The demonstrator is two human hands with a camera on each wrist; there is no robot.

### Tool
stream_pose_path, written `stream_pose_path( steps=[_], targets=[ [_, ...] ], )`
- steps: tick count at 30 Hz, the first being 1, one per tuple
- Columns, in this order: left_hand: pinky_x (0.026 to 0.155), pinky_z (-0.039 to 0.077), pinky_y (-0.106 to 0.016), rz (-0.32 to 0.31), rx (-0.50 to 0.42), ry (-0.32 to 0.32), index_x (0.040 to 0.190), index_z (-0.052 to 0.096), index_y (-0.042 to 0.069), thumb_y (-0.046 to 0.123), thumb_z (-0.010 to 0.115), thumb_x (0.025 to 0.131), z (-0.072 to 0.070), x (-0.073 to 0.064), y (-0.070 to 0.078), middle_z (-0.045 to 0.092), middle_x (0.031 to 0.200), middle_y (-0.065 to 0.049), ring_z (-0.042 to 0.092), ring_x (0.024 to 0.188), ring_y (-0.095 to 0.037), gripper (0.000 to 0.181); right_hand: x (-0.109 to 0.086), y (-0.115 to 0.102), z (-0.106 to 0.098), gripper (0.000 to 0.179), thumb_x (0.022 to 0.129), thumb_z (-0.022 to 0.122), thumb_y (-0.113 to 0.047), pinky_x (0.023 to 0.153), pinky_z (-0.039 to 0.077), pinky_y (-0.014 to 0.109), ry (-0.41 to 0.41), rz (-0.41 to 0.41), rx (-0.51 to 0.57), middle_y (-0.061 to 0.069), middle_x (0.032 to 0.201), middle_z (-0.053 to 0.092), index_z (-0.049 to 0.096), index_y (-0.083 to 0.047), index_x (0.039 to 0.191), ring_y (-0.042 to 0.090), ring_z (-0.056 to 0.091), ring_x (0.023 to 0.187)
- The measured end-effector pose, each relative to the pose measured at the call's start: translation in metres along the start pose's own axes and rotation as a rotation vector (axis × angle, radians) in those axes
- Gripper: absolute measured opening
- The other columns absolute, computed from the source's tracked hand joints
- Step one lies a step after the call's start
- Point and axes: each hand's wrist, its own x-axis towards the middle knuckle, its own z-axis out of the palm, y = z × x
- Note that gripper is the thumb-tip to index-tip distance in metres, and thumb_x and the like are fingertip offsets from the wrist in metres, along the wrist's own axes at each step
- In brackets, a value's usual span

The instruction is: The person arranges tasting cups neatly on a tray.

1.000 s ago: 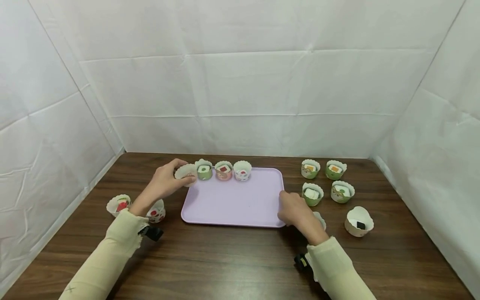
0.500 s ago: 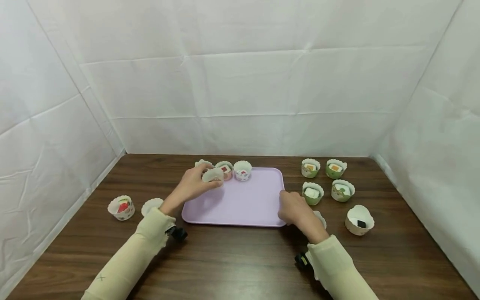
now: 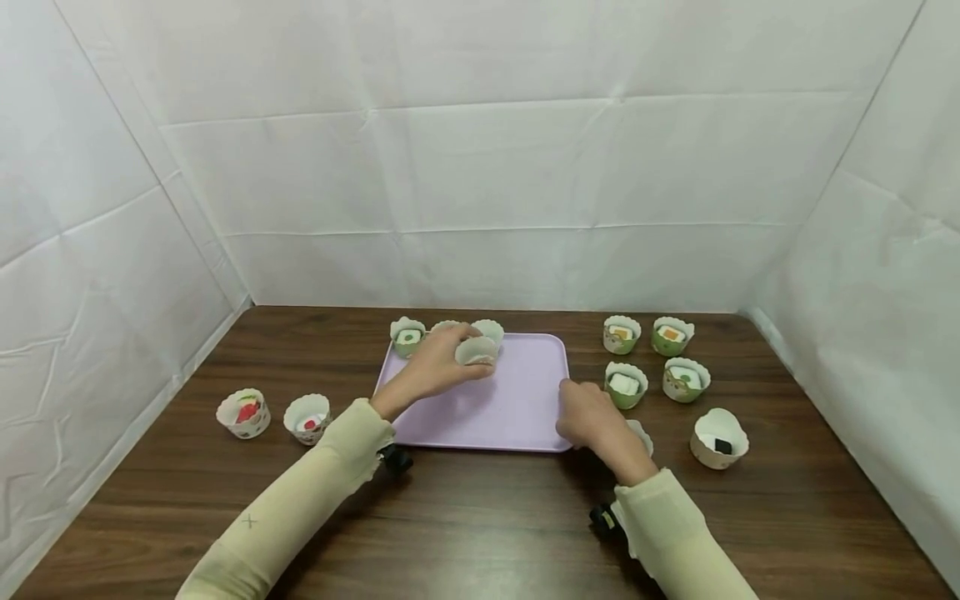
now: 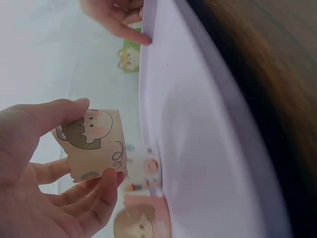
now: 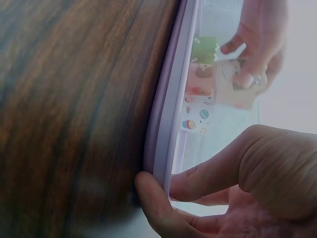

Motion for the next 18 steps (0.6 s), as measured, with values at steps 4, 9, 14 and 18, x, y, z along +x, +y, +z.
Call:
stream_pose_path(
  steps=[4,9,14,18],
  targets=[
    [0.107,0.044,-0.061,0.019,0.03,-0.001,0.136,0.062,0.012,0.039,0.079,0.088,0.006,0.009,0.012,0.064,0.135,-0.011,0.059,0.123,-0.028,0.058,0.0,0.0,0.0,0.048,0.082,0.06,0.003,0.054,0.053,0.03,0.0,0.002,-0.005,0.024,0.103,0.069,0.058,0.011,0.129,0.025,0.062,0.074],
    [0.092,0.052,-0.043,0.057,0.045,0.004,0.133,0.063,0.015,0.04,0.078,0.089,0.014,0.023,0.024,0.065,0.13,-0.006,0.06,0.107,-0.02,0.053,0.001,0.001,0.0,0.048,0.081,0.06,0.002,0.055,0.052,0.03,0.012,-0.002,-0.017,0.024,0.102,0.069,0.058,0.012,0.128,0.027,0.063,0.077],
    [0.092,0.051,-0.034,0.081,0.088,-0.003,0.135,0.063,0.016,0.042,0.077,0.089,0.02,0.038,0.028,0.066,0.129,-0.004,0.06,0.112,-0.02,0.054,0.001,0.001,0.0,0.049,0.08,0.06,0.002,0.055,0.052,0.03,0.018,-0.008,-0.007,0.025,0.102,0.069,0.058,0.012,0.128,0.026,0.063,0.074],
    [0.092,0.05,-0.034,0.096,0.096,-0.019,0.136,0.063,0.014,0.039,0.078,0.089,0.021,0.051,0.028,0.069,0.124,-0.004,0.06,0.111,-0.022,0.055,0.001,0.0,0.001,0.049,0.08,0.06,0.003,0.055,0.052,0.03,0.021,-0.015,-0.001,0.023,0.099,0.07,0.058,0.012,0.128,0.025,0.063,0.072]
  ],
)
